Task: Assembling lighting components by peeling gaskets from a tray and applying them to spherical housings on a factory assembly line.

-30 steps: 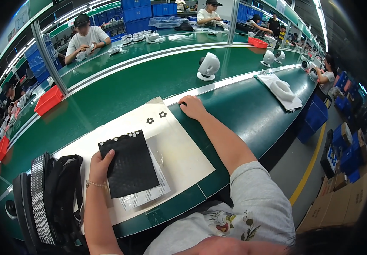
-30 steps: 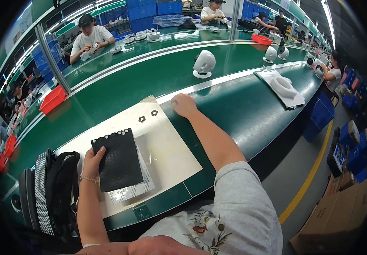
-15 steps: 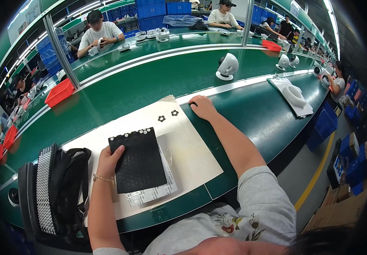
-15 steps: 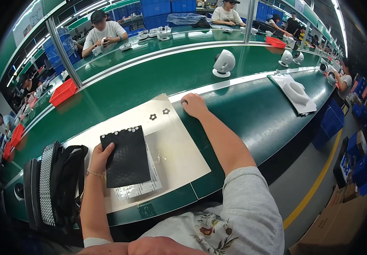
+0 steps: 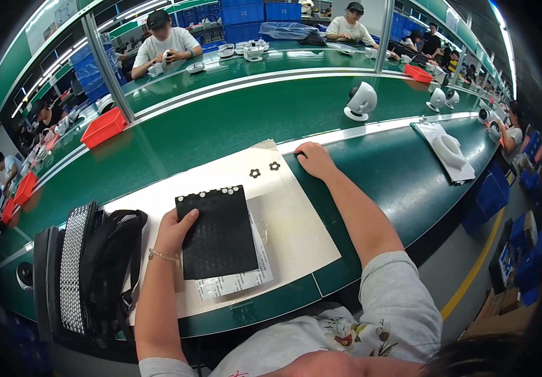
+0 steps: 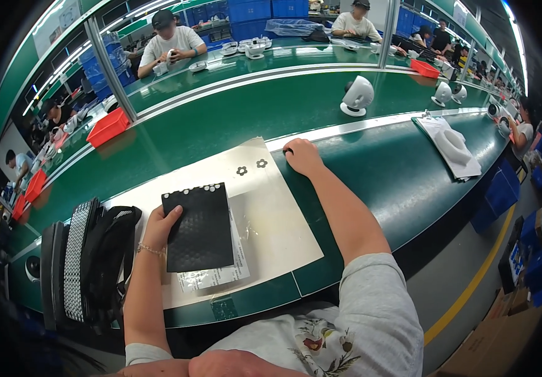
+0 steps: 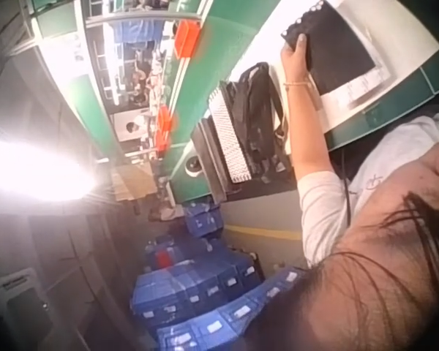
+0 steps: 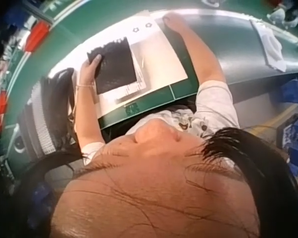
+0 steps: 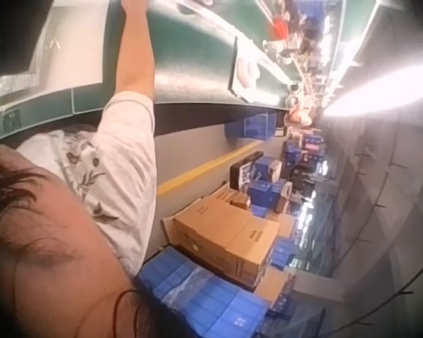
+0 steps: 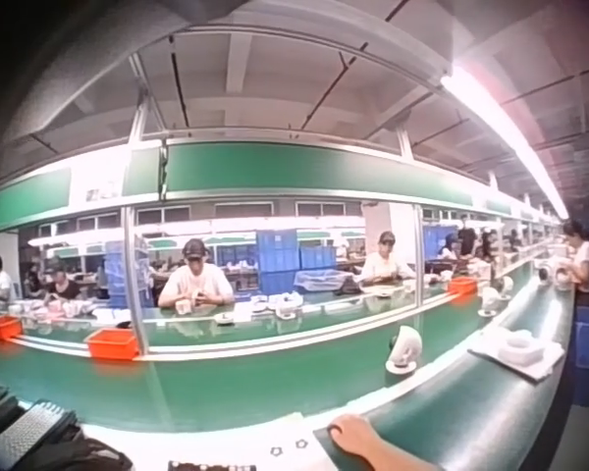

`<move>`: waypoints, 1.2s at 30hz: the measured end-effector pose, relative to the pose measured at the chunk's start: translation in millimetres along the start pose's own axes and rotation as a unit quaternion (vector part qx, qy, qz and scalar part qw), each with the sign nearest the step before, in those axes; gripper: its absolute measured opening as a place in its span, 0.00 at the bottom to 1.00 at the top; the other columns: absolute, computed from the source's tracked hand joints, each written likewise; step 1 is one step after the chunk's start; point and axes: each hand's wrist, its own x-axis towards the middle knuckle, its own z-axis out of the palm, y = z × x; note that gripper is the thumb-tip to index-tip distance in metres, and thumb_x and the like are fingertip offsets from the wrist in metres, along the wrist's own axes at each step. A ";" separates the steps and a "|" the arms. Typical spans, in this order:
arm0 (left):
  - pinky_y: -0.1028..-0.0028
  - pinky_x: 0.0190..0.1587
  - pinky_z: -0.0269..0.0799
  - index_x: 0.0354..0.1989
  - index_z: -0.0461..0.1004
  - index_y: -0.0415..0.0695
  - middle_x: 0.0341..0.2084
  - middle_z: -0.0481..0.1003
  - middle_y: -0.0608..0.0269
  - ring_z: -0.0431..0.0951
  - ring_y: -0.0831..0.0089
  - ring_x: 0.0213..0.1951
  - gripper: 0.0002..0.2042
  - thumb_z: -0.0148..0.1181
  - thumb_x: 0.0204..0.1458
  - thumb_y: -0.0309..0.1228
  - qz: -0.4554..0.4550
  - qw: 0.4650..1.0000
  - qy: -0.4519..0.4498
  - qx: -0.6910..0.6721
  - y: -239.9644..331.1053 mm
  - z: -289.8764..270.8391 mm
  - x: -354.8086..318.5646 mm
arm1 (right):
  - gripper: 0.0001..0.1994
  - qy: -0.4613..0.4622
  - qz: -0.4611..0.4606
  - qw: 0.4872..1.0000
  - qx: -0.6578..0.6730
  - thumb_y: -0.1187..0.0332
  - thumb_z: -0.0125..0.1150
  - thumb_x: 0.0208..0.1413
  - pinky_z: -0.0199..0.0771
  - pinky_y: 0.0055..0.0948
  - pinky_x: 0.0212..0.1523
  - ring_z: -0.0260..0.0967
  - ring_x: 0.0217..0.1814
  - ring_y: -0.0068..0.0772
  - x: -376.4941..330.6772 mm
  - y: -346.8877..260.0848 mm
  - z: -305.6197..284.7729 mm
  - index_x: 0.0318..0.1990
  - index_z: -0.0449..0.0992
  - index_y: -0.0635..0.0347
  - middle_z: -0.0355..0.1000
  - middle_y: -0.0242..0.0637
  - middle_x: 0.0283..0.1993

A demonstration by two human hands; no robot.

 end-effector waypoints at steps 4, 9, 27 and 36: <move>0.79 0.33 0.69 0.37 0.71 0.34 0.29 0.74 0.62 0.73 0.78 0.29 0.12 0.59 0.48 0.31 0.009 1.000 -0.003 -0.006 -2.3 -5.3 1.8 | 0.09 -0.004 -0.004 1.000 0.006 0.70 0.50 0.44 0.64 0.37 0.48 0.66 0.46 0.41 2.9 -5.3 -0.7 0.33 0.75 0.58 0.71 0.40 0.39; 0.79 0.33 0.69 0.37 0.72 0.34 0.29 0.74 0.63 0.73 0.79 0.29 0.12 0.59 0.48 0.31 0.000 1.000 0.001 0.000 -2.7 -2.6 2.5 | 0.10 -0.031 0.007 1.000 -0.002 0.70 0.50 0.45 0.62 0.36 0.50 0.64 0.48 0.41 0.9 -4.9 -3.7 0.35 0.74 0.59 0.70 0.40 0.41; 0.77 0.33 0.71 0.37 0.71 0.32 0.29 0.74 0.61 0.73 0.77 0.29 0.15 0.59 0.48 0.33 -0.025 0.999 0.018 0.034 5.5 -9.5 -8.7 | 0.11 -0.013 -0.051 0.999 0.001 0.68 0.50 0.43 0.63 0.38 0.49 0.65 0.45 0.46 14.2 6.7 25.7 0.32 0.74 0.64 0.71 0.47 0.37; 0.77 0.40 0.69 0.40 0.72 0.34 0.33 0.74 0.62 0.72 0.78 0.35 0.18 0.59 0.48 0.37 0.021 0.996 -0.027 0.087 1.4 -2.8 1.5 | 0.09 -0.035 -0.051 0.998 0.024 0.75 0.49 0.46 0.64 0.32 0.45 0.65 0.43 0.42 7.9 26.8 5.7 0.35 0.71 0.66 0.68 0.45 0.39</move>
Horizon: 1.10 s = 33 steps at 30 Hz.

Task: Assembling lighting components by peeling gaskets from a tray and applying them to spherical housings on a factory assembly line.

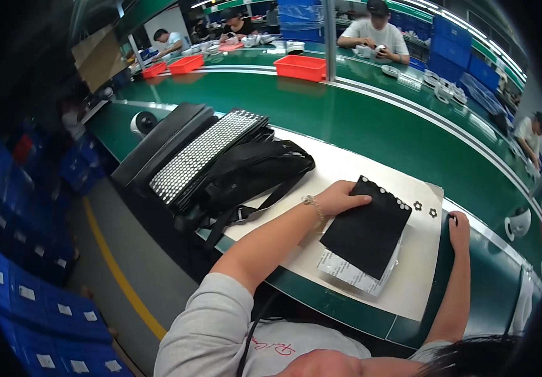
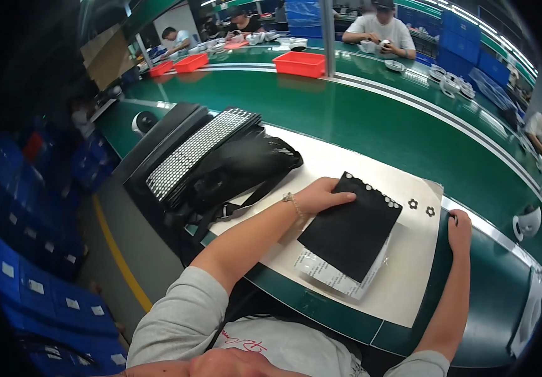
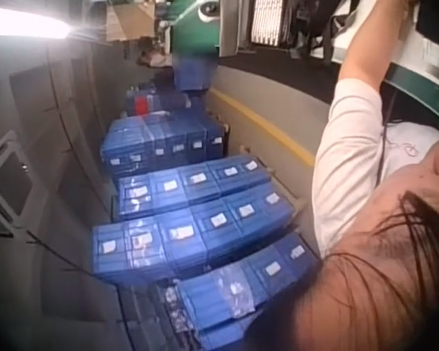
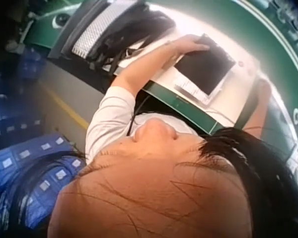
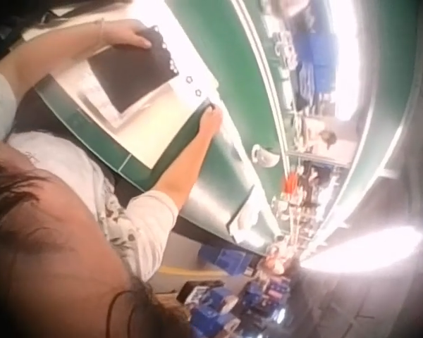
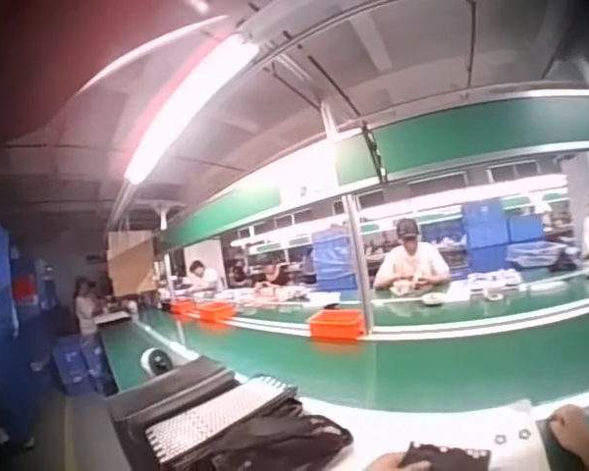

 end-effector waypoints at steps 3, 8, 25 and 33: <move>0.77 0.42 0.69 0.40 0.71 0.35 0.34 0.74 0.61 0.73 0.78 0.37 0.16 0.59 0.48 0.35 0.002 0.999 0.003 -0.033 -10.7 -6.2 -0.1 | 0.09 -0.001 0.003 1.000 0.023 0.75 0.48 0.47 0.64 0.31 0.46 0.65 0.44 0.42 2.5 -16.3 2.8 0.36 0.70 0.66 0.68 0.45 0.39; 0.77 0.43 0.69 0.41 0.71 0.35 0.35 0.74 0.61 0.73 0.78 0.37 0.16 0.58 0.49 0.34 0.001 1.000 0.002 -0.020 -10.4 -6.1 1.6 | 0.10 -0.008 0.001 1.000 0.023 0.75 0.48 0.47 0.63 0.31 0.47 0.65 0.45 0.42 4.2 -14.8 1.3 0.37 0.70 0.67 0.68 0.45 0.41; 0.76 0.39 0.69 0.37 0.73 0.36 0.30 0.75 0.61 0.73 0.77 0.33 0.16 0.59 0.47 0.38 0.018 1.000 0.007 -0.003 -4.9 -2.9 -1.7 | 0.09 0.004 -0.003 1.000 0.027 0.74 0.50 0.46 0.63 0.33 0.46 0.64 0.44 0.42 3.0 -0.2 4.7 0.36 0.70 0.64 0.68 0.43 0.40; 0.77 0.41 0.69 0.40 0.72 0.36 0.34 0.74 0.63 0.72 0.79 0.36 0.15 0.58 0.49 0.34 0.017 1.000 -0.009 0.013 -4.0 -3.9 0.7 | 0.09 0.004 -0.012 1.000 0.010 0.72 0.49 0.47 0.63 0.32 0.46 0.64 0.44 0.42 1.8 -13.0 -0.1 0.36 0.71 0.65 0.68 0.44 0.40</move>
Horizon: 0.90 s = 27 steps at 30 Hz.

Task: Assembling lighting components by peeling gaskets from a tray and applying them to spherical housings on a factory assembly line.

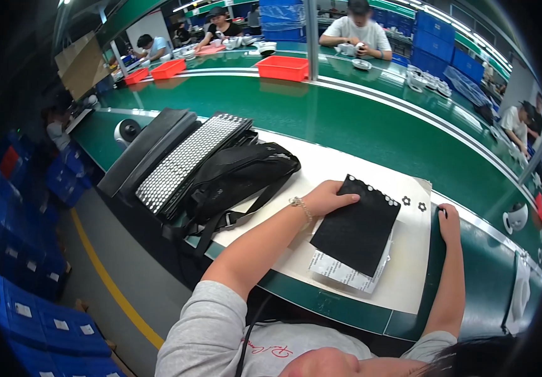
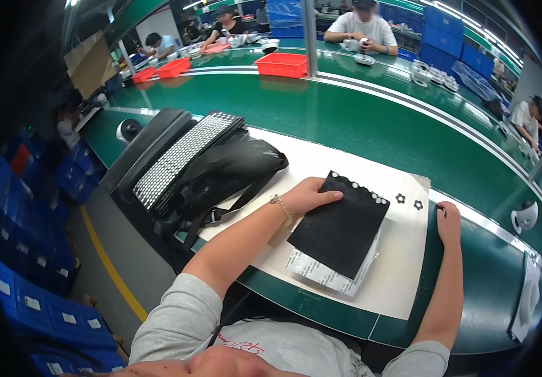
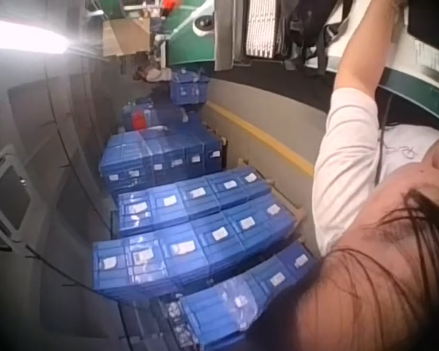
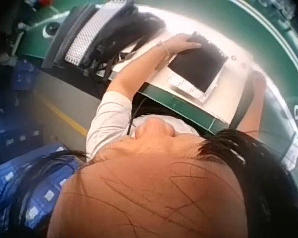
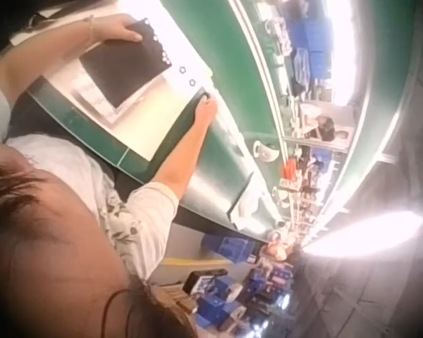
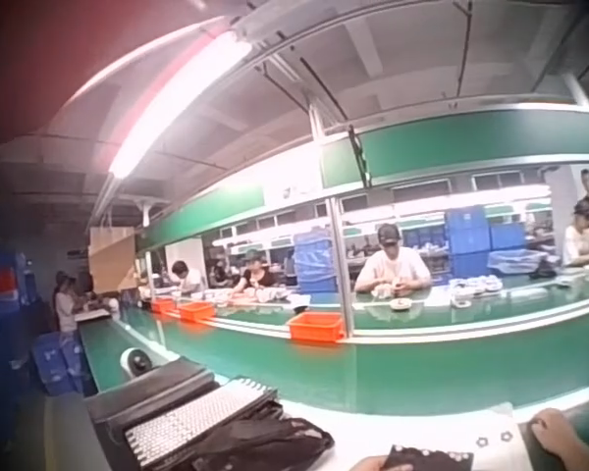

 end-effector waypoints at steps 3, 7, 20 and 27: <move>0.77 0.41 0.69 0.41 0.71 0.35 0.34 0.74 0.62 0.73 0.77 0.36 0.15 0.57 0.50 0.33 -0.022 0.998 0.005 -0.065 1.9 2.8 -2.4 | 0.09 -0.001 0.010 1.000 -0.003 0.73 0.50 0.47 0.63 0.32 0.45 0.64 0.44 0.41 -1.0 -1.8 -1.5 0.36 0.71 0.65 0.68 0.44 0.39; 0.77 0.40 0.69 0.41 0.70 0.34 0.34 0.74 0.60 0.73 0.77 0.35 0.15 0.57 0.49 0.33 -0.031 0.997 0.002 -0.077 7.2 4.8 -4.6 | 0.08 -0.005 0.029 1.000 0.004 0.72 0.51 0.46 0.63 0.33 0.47 0.64 0.44 0.41 -2.4 -0.9 -2.3 0.35 0.72 0.62 0.69 0.41 0.39; 0.78 0.38 0.70 0.39 0.72 0.34 0.32 0.74 0.61 0.73 0.77 0.33 0.14 0.58 0.49 0.33 -0.070 0.993 0.014 -0.098 14.9 4.3 -8.5 | 0.09 -0.006 0.037 0.999 0.003 0.71 0.53 0.46 0.62 0.35 0.50 0.64 0.47 0.43 -0.9 -12.2 -3.3 0.37 0.72 0.60 0.69 0.42 0.41; 0.78 0.37 0.69 0.38 0.72 0.35 0.32 0.74 0.62 0.73 0.77 0.32 0.13 0.58 0.49 0.32 -0.070 0.992 0.008 -0.105 11.3 7.5 -3.7 | 0.10 -0.016 0.119 0.911 0.394 0.69 0.48 0.54 0.61 0.25 0.49 0.63 0.47 0.28 -8.4 -147.2 -50.2 0.41 0.71 0.61 0.69 0.33 0.42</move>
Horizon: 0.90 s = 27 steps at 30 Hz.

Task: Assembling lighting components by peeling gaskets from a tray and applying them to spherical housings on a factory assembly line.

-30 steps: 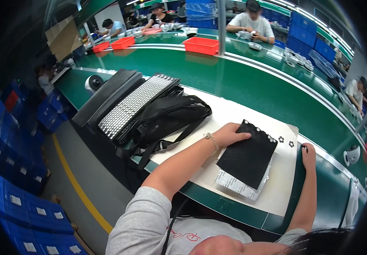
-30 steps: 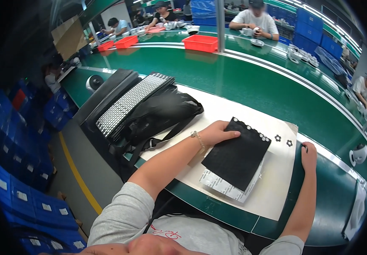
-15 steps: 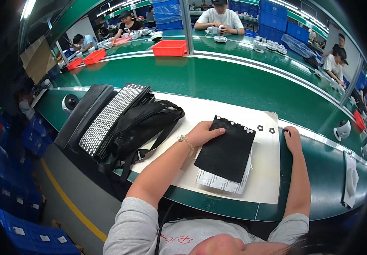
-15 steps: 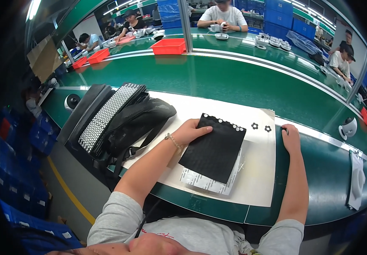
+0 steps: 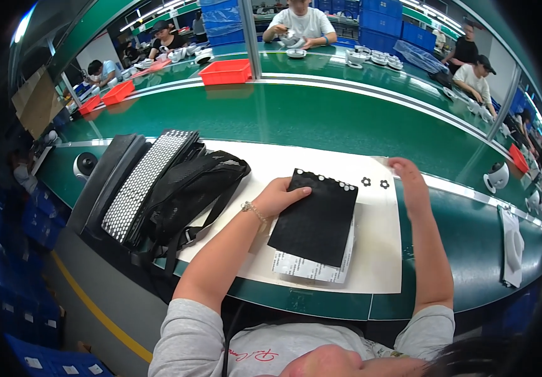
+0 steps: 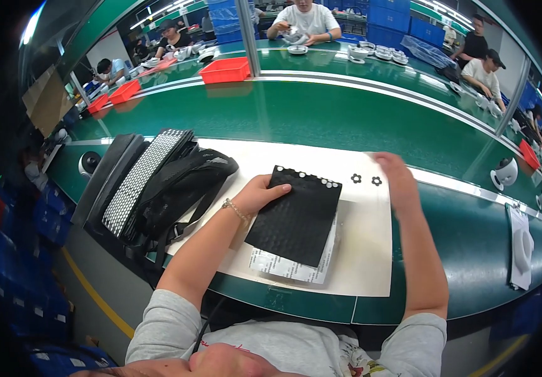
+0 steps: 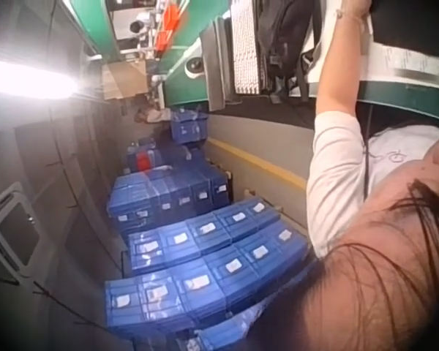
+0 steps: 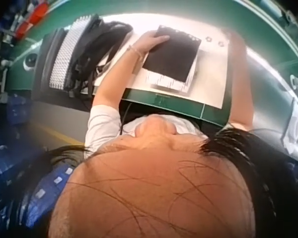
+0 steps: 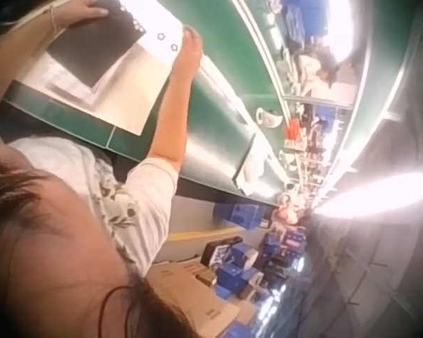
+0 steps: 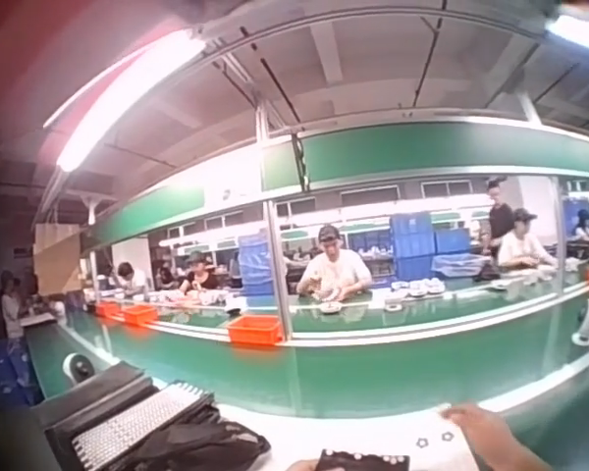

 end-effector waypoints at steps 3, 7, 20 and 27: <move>0.78 0.38 0.69 0.38 0.72 0.35 0.32 0.74 0.62 0.73 0.78 0.32 0.12 0.57 0.49 0.31 0.009 0.999 0.007 -0.030 -3.6 -5.5 -5.9 | 0.30 -0.325 -0.066 0.911 0.244 0.49 0.35 0.58 0.60 0.36 0.54 0.64 0.51 0.39 -67.7 -77.3 46.0 0.45 0.68 0.74 0.67 0.52 0.48; 0.77 0.39 0.71 0.40 0.71 0.34 0.33 0.74 0.59 0.74 0.75 0.35 0.14 0.58 0.49 0.31 -0.008 1.000 0.022 -0.013 -5.1 -6.1 -2.8 | 0.46 -0.697 -0.044 0.634 0.332 0.33 0.27 0.50 0.42 0.43 0.63 0.48 0.64 0.50 -108.7 -133.5 56.0 0.54 0.59 0.76 0.54 0.59 0.59; 0.79 0.36 0.69 0.38 0.72 0.35 0.30 0.74 0.64 0.73 0.79 0.31 0.13 0.58 0.49 0.31 0.006 1.000 0.023 -0.004 -12.8 -6.9 3.7 | 0.45 -0.690 -0.105 0.592 0.403 0.38 0.31 0.53 0.59 0.29 0.55 0.60 0.56 0.42 -116.5 -152.6 47.2 0.57 0.47 0.83 0.57 0.58 0.56; 0.78 0.35 0.70 0.37 0.72 0.33 0.30 0.75 0.62 0.73 0.78 0.30 0.13 0.58 0.49 0.32 0.002 1.000 0.028 -0.011 -9.6 -7.7 -0.7 | 0.45 -0.668 -0.159 0.539 0.488 0.35 0.31 0.50 0.49 0.36 0.59 0.51 0.62 0.47 -117.7 -131.4 72.5 0.57 0.52 0.76 0.53 0.56 0.60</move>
